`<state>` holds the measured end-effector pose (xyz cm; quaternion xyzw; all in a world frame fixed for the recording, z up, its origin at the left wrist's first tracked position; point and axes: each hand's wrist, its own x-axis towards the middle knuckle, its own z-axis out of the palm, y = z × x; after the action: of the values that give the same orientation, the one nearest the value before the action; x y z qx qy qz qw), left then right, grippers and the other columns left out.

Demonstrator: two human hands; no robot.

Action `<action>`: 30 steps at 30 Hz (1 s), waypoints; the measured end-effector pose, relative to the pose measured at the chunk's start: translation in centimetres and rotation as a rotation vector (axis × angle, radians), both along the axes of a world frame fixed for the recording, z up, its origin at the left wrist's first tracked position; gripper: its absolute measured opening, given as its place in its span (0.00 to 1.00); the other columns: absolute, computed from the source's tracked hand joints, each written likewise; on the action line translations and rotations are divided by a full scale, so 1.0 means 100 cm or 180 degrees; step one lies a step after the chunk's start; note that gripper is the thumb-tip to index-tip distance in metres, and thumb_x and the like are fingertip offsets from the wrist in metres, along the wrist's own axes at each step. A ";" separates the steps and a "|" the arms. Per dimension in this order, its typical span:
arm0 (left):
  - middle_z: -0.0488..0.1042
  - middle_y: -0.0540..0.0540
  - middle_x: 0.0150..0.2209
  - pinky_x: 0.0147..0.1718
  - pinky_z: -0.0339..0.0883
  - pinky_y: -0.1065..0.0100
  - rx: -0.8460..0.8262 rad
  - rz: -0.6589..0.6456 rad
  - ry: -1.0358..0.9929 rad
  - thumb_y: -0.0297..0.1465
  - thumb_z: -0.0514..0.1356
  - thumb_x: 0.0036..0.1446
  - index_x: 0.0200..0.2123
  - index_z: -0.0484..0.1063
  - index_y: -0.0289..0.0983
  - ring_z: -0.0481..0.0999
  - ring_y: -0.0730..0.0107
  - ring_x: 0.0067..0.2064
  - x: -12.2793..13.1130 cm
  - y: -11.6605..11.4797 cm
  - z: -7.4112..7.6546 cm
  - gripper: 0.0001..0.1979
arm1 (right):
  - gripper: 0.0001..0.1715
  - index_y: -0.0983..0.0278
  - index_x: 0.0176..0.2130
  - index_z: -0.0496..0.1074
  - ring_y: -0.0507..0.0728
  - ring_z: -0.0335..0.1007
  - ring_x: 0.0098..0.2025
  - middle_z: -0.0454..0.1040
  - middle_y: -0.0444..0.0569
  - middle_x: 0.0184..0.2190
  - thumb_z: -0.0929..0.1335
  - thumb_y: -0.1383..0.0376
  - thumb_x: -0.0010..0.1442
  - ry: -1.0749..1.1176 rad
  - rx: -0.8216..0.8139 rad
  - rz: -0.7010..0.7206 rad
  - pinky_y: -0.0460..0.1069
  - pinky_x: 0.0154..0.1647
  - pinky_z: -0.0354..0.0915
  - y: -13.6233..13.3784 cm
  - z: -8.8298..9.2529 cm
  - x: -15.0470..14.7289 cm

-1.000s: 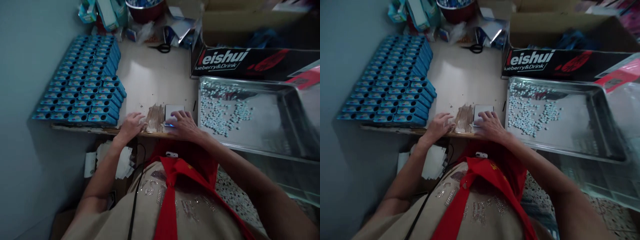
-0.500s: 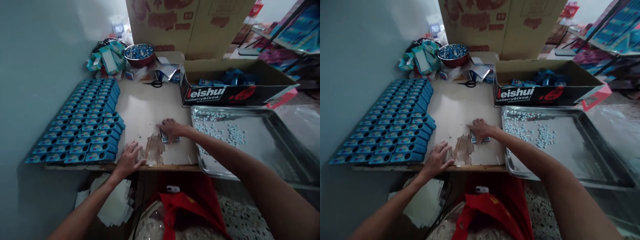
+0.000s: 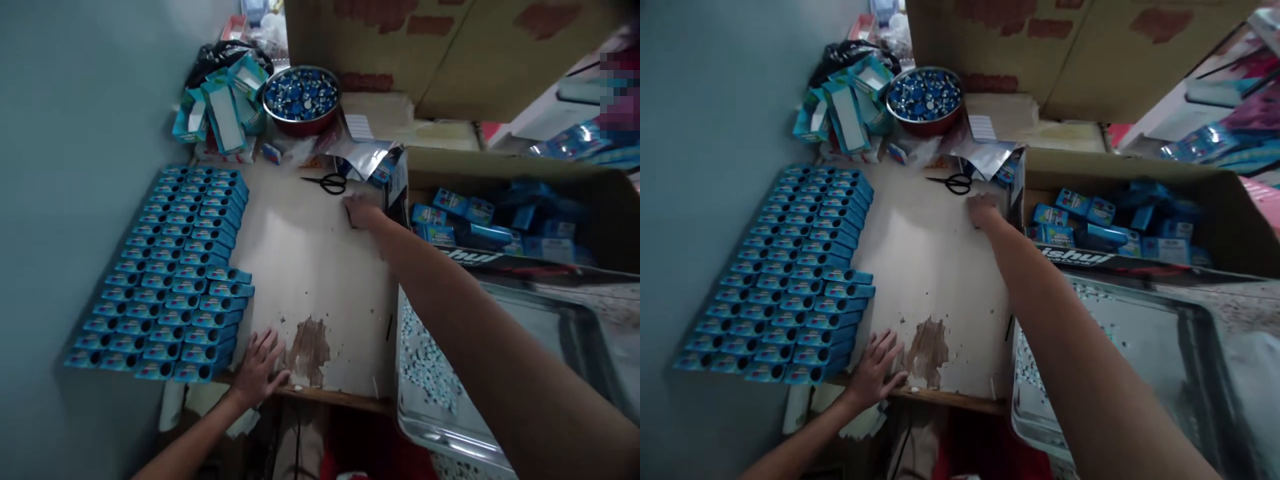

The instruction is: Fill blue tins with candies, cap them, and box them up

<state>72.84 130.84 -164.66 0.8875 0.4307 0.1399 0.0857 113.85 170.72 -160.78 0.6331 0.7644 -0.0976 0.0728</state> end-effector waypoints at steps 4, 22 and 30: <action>0.76 0.32 0.69 0.78 0.56 0.42 -0.0055 0.0069 -0.0057 0.35 0.66 0.69 0.68 0.75 0.37 0.69 0.43 0.75 0.003 -0.003 0.004 0.26 | 0.32 0.79 0.73 0.68 0.69 0.64 0.66 0.69 0.76 0.68 0.62 0.76 0.74 -0.0001 0.0011 -0.0253 0.68 0.66 0.61 0.019 0.020 -0.020; 0.82 0.41 0.64 0.80 0.50 0.51 -0.0259 0.0505 -0.0629 0.47 0.69 0.70 0.64 0.80 0.43 0.75 0.52 0.70 0.000 -0.015 -0.019 0.24 | 0.36 0.82 0.78 0.58 0.72 0.64 0.70 0.62 0.78 0.73 0.63 0.68 0.80 0.0297 -0.0176 -0.1258 0.63 0.66 0.64 0.086 0.011 -0.140; 0.83 0.44 0.63 0.69 0.70 0.48 -0.0479 0.0738 -0.0614 0.41 0.74 0.63 0.60 0.82 0.47 0.81 0.50 0.64 0.002 -0.011 -0.019 0.23 | 0.34 0.60 0.75 0.71 0.69 0.63 0.76 0.60 0.62 0.80 0.70 0.63 0.73 0.0709 0.0014 -0.0235 0.61 0.73 0.66 -0.030 -0.008 -0.125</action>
<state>73.07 129.73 -166.51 0.8054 0.5292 0.2008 0.1762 101.38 167.71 -161.56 0.6462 0.7441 -0.1683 -0.0176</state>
